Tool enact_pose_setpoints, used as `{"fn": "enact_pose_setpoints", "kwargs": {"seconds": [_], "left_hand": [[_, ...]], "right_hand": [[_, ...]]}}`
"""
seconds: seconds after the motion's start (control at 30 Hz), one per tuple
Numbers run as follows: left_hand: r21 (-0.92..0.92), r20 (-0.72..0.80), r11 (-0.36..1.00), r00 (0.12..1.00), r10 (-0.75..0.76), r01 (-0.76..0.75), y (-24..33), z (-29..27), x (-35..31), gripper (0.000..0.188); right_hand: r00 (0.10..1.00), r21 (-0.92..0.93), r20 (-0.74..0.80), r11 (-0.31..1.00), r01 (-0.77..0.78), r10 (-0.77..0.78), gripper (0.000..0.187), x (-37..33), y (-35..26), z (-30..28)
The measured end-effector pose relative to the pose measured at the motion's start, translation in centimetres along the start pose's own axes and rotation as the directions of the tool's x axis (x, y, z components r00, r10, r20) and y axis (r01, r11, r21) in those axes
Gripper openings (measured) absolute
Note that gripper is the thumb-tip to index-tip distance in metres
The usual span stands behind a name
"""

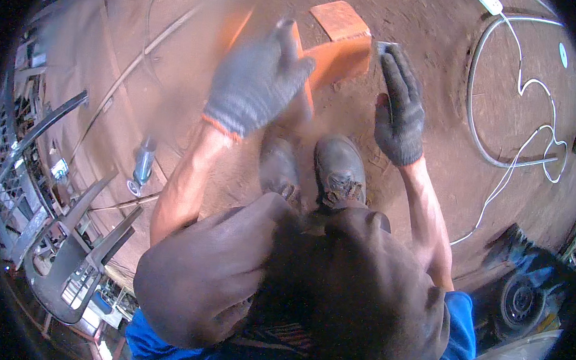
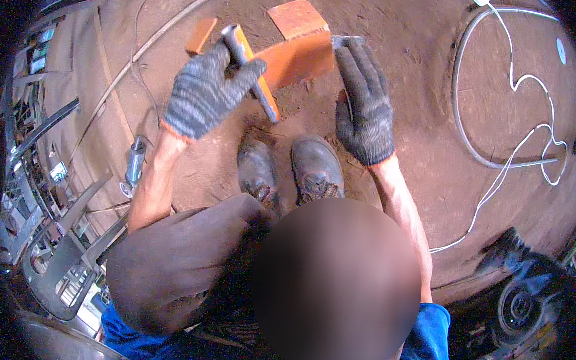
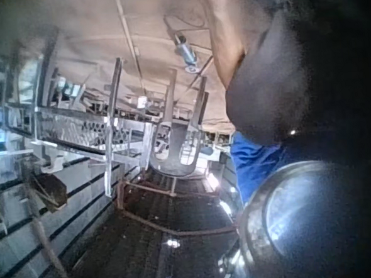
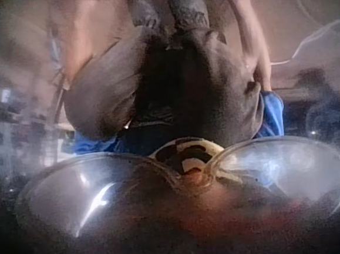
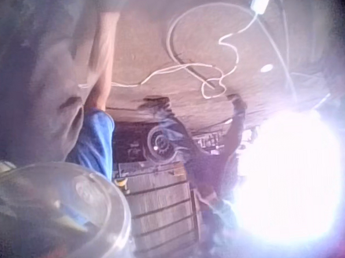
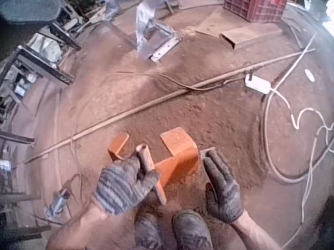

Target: The person sands a small orange metal bracket with a sanding block, repeatedly rubbing its surfaces and edges. The person rotates the bracket to access different sides and continues sanding throughout the clip.

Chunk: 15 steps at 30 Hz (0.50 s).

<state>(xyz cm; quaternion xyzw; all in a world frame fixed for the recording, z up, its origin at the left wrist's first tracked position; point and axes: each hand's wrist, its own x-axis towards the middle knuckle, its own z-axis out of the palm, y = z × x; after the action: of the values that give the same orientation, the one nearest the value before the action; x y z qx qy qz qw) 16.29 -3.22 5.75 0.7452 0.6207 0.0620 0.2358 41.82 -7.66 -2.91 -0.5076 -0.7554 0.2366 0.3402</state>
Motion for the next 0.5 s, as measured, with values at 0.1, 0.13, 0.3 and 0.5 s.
{"fn": "enact_pose_setpoints", "kwargs": {"seconds": [0.1,0.13,0.3,0.5], "left_hand": [[0.137,0.080,0.983,0.990,0.112,-0.122,-1.2,1.0,-1.1,0.043],[0.175,0.123,0.968,0.980,0.158,-0.178,-2.2,1.8,-1.3,0.042],[0.187,0.200,0.974,0.976,0.087,-0.125,-3.9,4.4,-3.5,0.048],[0.186,0.168,0.961,0.971,0.172,-0.203,-5.6,6.9,-4.3,0.048]], "right_hand": [[0.999,-0.110,0.023,0.993,0.045,-0.043,0.081,-0.2,-2.2,-0.1],[0.998,-0.142,0.054,0.989,0.043,-0.036,0.083,-0.1,-3.0,0.2],[0.955,-0.288,0.281,0.958,-0.007,0.091,0.090,-2.5,-4.5,4.2],[0.947,-0.376,0.288,0.926,-0.028,0.145,0.096,-1.1,-5.1,5.1]]}}
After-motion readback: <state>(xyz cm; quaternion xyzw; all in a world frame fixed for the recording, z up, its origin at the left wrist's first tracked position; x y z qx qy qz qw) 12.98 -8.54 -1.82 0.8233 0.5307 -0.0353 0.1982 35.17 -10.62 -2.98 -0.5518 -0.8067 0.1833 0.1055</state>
